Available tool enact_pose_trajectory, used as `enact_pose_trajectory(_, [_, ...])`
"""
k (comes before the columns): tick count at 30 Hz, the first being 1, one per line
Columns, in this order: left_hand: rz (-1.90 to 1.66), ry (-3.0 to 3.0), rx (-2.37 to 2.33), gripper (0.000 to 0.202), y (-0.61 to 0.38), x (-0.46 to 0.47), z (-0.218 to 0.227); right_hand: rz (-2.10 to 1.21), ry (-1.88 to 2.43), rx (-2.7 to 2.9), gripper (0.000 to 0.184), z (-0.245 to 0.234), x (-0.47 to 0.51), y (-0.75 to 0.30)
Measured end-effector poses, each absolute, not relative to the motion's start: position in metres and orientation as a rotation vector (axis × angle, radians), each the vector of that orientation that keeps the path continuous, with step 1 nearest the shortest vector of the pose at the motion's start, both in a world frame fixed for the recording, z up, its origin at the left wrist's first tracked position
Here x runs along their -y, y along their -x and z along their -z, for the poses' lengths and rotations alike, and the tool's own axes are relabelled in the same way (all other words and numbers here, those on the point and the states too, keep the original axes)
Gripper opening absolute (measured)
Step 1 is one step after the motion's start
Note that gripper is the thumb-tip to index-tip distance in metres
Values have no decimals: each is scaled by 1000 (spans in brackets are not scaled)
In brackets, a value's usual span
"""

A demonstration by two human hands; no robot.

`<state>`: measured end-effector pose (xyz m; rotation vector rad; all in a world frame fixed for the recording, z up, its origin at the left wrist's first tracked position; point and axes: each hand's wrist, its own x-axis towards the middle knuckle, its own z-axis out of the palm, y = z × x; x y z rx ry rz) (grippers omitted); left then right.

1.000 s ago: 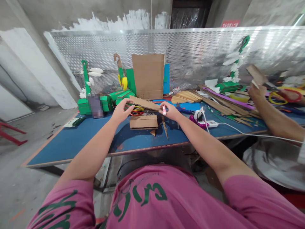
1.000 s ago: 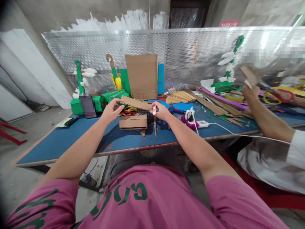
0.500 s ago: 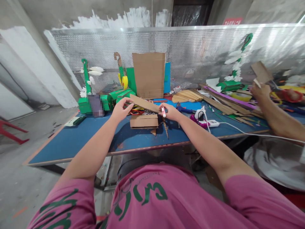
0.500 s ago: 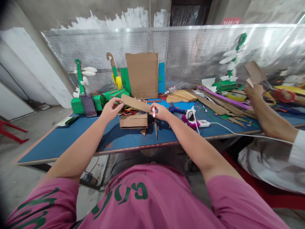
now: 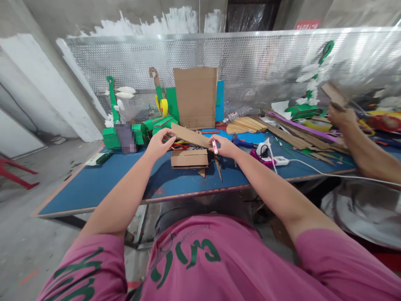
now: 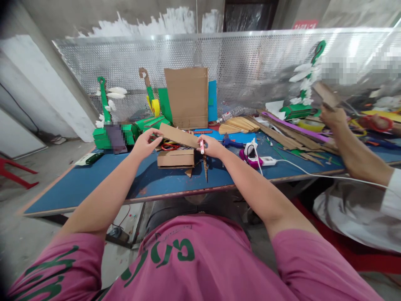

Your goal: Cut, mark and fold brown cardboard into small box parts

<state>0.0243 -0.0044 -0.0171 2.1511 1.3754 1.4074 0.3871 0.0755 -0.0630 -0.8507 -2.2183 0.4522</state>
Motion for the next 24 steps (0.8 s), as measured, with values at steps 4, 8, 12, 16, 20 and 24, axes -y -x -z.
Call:
enact_pose_trajectory(4, [-1375,-2181,-1392,30,-24,6,16,-451,847,2225,35,64,-76,-387])
enact_pose_trajectory(8, [-1374,-2215,-1378,30,-24,5,18,-440,854,2238,33,63,-76,-387])
enact_pose_trajectory(12, [-1373,-2231,-1355,29,-22,3,19,-430,854,2243,32,63,-76,-388])
enact_pose_trajectory(16, [-1374,-2246,-1344,28,-21,2,19,-423,850,2247,33,63,-77,-388])
enact_pose_trajectory(20, [-1373,-2256,-1341,27,-21,1,20,-420,843,2246,32,63,-77,-388])
enact_pose_trajectory(24, [-1382,-2264,-1328,27,-20,0,21,-407,842,2249,33,63,-77,-388])
